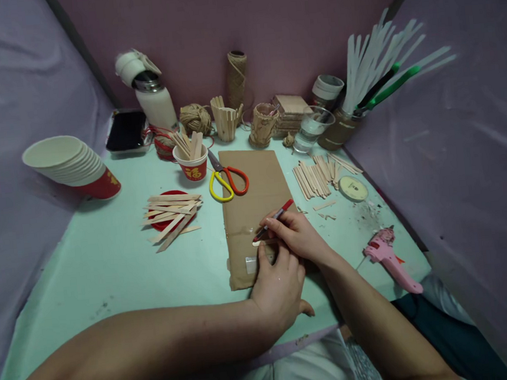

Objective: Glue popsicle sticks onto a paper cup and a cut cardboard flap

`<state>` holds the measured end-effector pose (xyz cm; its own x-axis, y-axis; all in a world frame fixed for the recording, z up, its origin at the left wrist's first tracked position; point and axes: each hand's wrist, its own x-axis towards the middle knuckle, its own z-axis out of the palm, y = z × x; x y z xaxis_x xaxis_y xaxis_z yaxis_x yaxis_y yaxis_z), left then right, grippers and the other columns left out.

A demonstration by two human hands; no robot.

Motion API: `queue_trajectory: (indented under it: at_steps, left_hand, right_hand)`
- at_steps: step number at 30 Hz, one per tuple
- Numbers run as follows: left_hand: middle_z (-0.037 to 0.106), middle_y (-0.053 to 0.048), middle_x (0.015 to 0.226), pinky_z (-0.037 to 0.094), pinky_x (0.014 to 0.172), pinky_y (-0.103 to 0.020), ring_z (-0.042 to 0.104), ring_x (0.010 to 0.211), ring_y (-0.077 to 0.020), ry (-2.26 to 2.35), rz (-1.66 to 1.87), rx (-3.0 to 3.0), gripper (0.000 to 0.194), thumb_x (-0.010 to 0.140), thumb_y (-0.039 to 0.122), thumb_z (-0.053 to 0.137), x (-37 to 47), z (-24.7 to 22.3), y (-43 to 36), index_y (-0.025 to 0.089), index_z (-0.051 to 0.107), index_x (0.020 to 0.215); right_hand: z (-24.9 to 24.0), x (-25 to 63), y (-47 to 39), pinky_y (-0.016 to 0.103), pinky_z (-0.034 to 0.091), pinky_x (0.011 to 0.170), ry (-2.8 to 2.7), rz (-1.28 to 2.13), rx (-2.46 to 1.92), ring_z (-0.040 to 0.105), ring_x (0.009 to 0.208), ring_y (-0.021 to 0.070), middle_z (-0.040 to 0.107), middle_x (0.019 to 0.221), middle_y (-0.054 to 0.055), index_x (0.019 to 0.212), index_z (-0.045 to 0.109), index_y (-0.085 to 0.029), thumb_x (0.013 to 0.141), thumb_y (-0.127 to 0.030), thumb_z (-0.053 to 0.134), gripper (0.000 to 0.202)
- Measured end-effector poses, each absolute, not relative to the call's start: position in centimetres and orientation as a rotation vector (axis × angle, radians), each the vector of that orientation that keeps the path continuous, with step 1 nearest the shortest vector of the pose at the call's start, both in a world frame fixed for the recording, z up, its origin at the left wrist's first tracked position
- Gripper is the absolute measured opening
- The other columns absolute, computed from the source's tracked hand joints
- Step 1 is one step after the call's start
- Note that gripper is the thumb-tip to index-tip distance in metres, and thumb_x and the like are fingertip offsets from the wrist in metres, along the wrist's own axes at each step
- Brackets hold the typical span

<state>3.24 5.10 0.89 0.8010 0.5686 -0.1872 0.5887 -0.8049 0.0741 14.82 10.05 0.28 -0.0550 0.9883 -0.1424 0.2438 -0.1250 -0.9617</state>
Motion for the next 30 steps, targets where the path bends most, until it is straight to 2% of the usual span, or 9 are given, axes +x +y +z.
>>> queue_trajectory:
  at_steps: [7,15,21,25,27,30]
  left_hand:
    - [0.045,-0.02,0.144,0.031,0.107,-0.067,0.026,0.138,-0.0394,0.916,-0.254,2.843,0.092,0.074,0.073,0.057,3.2,1.1,5.1,0.012,0.043,0.142]
    - [0.045,-0.02,0.144,0.031,0.107,-0.067,0.028,0.137,-0.0382,0.924,-0.232,2.865,0.091,0.074,0.074,0.055,3.2,0.9,5.0,0.013,0.046,0.14]
    - [0.042,-0.022,0.145,0.031,0.107,-0.067,0.031,0.135,-0.0367,0.927,-0.214,2.89,0.096,0.074,0.076,0.053,3.0,0.7,5.0,0.01,0.042,0.142]
    - [0.039,-0.024,0.147,0.031,0.106,-0.067,0.031,0.136,-0.0369,0.932,-0.21,2.916,0.098,0.074,0.076,0.052,3.0,0.8,4.9,0.009,0.04,0.144]
    - [0.039,-0.024,0.148,0.031,0.106,-0.066,0.031,0.136,-0.037,0.94,-0.213,2.92,0.097,0.074,0.076,0.052,3.0,0.9,4.9,0.01,0.04,0.144]
    - [0.038,-0.024,0.148,0.031,0.106,-0.066,0.031,0.137,-0.0374,0.934,-0.229,2.909,0.097,0.075,0.076,0.052,3.0,1.0,5.1,0.01,0.038,0.145]
  right_hand:
    - [0.7,14.8,10.0,0.022,0.046,0.052,-1.401,1.204,-1.465,0.06,0.056,0.0123,0.064,0.065,0.001,0.082,0.065,-0.016,0.088,-0.043,0.057,0.03]
    - [0.8,14.9,9.9,0.022,0.045,0.053,-1.325,1.106,-1.418,0.056,0.056,0.0108,0.06,0.064,-0.001,0.077,0.066,-0.016,0.086,-0.043,0.061,0.029]
    - [1.7,17.3,6.8,0.025,0.047,0.058,-1.224,0.772,-1.291,0.056,0.059,0.0112,0.062,0.069,-0.002,0.106,0.063,-0.022,0.095,-0.035,0.052,0.021]
    - [0.7,19.2,2.7,0.03,0.053,0.074,-1.398,0.483,-1.486,0.064,0.077,0.0148,0.068,0.085,0.002,0.109,0.062,-0.024,0.094,-0.024,0.052,0.017]
    - [-0.3,19.9,1.1,0.032,0.054,0.078,-1.576,0.37,-1.53,0.066,0.086,0.017,0.069,0.092,0.004,0.106,0.064,-0.024,0.092,-0.019,0.055,0.017]
    - [-1.7,20.5,-0.3,0.035,0.055,0.082,-1.748,0.252,-1.527,0.066,0.094,0.0196,0.07,0.1,0.006,0.112,0.063,-0.025,0.09,-0.016,0.057,0.024]
